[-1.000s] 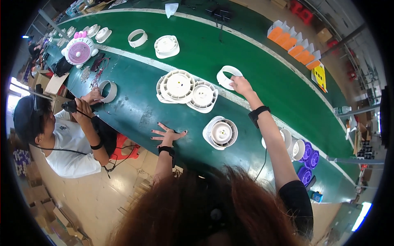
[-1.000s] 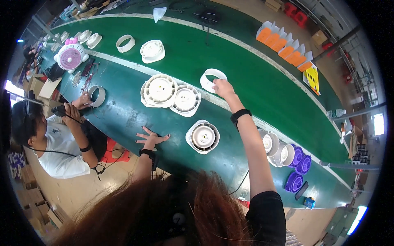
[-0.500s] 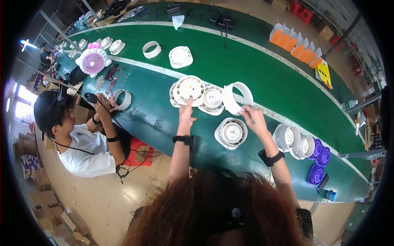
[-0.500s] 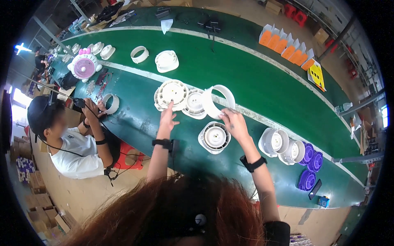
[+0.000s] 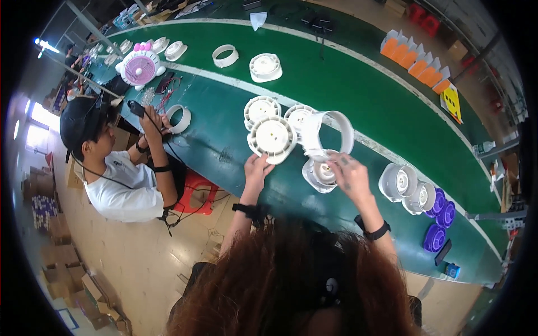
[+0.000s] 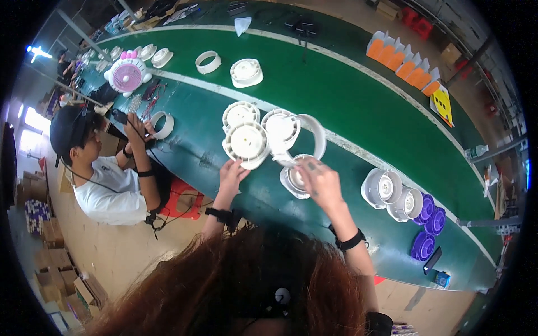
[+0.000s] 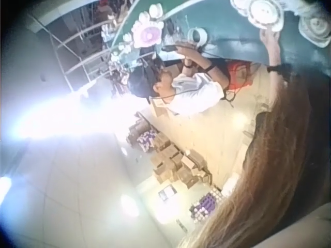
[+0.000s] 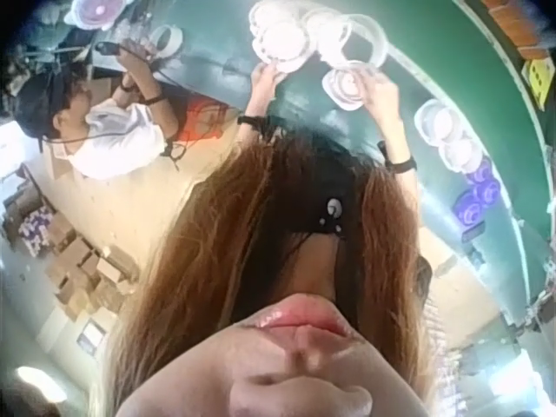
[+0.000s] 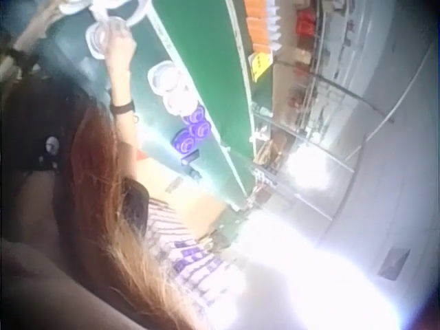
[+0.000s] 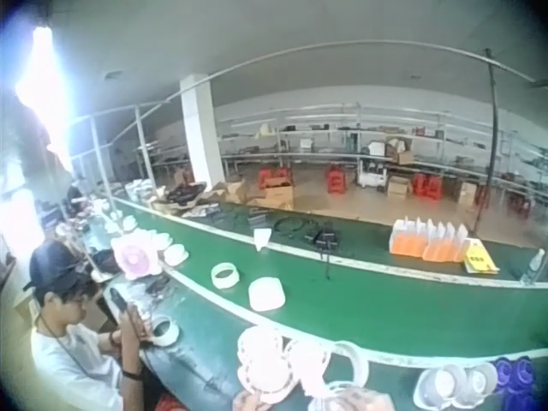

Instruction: Assembling circular plastic components for fans on a production line.

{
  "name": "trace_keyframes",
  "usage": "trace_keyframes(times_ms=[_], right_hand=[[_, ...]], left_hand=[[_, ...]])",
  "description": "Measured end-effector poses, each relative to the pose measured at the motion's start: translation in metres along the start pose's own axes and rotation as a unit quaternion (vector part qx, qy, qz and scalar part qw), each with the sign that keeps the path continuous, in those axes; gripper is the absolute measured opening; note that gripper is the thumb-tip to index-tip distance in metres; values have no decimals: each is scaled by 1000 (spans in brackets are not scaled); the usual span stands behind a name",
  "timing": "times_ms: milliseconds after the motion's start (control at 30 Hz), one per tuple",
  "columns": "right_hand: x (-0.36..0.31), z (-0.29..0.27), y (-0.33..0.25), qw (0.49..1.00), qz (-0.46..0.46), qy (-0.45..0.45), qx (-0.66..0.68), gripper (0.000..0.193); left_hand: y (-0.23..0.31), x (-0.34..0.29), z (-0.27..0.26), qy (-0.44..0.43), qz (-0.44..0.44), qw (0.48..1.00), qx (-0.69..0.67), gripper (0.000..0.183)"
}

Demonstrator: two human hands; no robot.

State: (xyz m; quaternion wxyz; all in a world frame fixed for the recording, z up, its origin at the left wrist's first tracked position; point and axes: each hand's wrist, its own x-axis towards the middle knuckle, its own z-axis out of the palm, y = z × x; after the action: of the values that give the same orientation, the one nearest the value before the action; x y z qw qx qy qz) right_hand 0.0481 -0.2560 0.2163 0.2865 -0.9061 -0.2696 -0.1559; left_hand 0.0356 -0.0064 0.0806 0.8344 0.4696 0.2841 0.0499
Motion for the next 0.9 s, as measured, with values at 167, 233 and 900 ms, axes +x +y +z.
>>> trace_keyframes(times_ms=[167,233,900], right_hand=[[-15,71,-37,990,-63,-93,87,10],[-26,95,-44,985,-63,-144,74,12],[-32,152,-59,965,-70,-252,-1,24]], left_hand=[[-30,-40,-59,35,-98,994,42,40],[-36,-46,-67,55,-105,992,44,42],[-46,-56,-78,23,-148,988,21,52]])
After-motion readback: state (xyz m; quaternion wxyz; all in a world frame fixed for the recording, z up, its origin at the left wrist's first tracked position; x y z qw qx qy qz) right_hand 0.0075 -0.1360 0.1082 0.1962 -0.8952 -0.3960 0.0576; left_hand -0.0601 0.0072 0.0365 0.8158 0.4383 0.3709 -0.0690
